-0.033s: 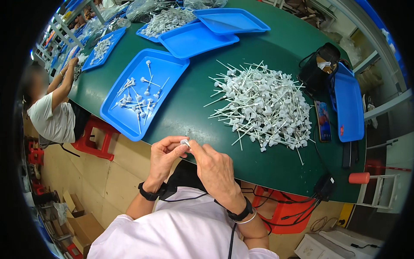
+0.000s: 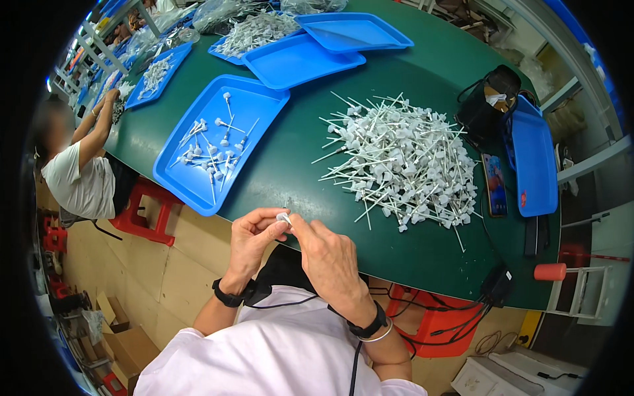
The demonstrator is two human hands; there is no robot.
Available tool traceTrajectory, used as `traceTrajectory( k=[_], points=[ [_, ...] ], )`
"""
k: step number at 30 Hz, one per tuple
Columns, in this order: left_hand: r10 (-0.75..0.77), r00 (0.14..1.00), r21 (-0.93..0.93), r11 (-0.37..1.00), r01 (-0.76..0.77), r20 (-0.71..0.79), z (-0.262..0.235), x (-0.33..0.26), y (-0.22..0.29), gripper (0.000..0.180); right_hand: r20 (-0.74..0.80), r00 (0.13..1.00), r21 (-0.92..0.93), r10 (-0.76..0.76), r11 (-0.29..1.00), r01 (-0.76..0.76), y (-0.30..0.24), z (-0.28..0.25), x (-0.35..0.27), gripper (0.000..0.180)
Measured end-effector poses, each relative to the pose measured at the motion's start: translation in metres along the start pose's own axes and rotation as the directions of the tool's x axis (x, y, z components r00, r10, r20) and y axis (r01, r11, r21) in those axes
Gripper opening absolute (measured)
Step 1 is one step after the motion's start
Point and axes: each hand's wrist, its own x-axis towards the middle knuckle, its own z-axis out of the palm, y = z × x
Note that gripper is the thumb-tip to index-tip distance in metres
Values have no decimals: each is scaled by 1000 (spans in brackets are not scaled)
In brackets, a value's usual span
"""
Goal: Assembling small white plastic components at a factory workbench.
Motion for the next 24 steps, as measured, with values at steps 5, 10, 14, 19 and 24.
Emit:
traceTrajectory(
  k=[5,10,14,19,24],
  points=[
    [21,1000,-28,999,-22,-16,3,0,-2,26,9,996,69,86,994,-87,-4,-1,0,19],
    [22,999,-24,999,-23,-48,6,-1,-3,26,29,990,123,136,983,-139,-7,-1,1,18],
    [64,996,-16,998,-65,-65,6,-1,-5,25,39,988,129,146,980,-150,-8,-1,2,18],
    [135,987,35,991,-133,-88,9,-4,-8,25,17,992,132,127,983,-128,-8,1,2,18],
    [275,960,336,910,-243,-51,4,-6,-10,23,14,999,56,50,997,-50,-7,-3,3,16]
  ],
)
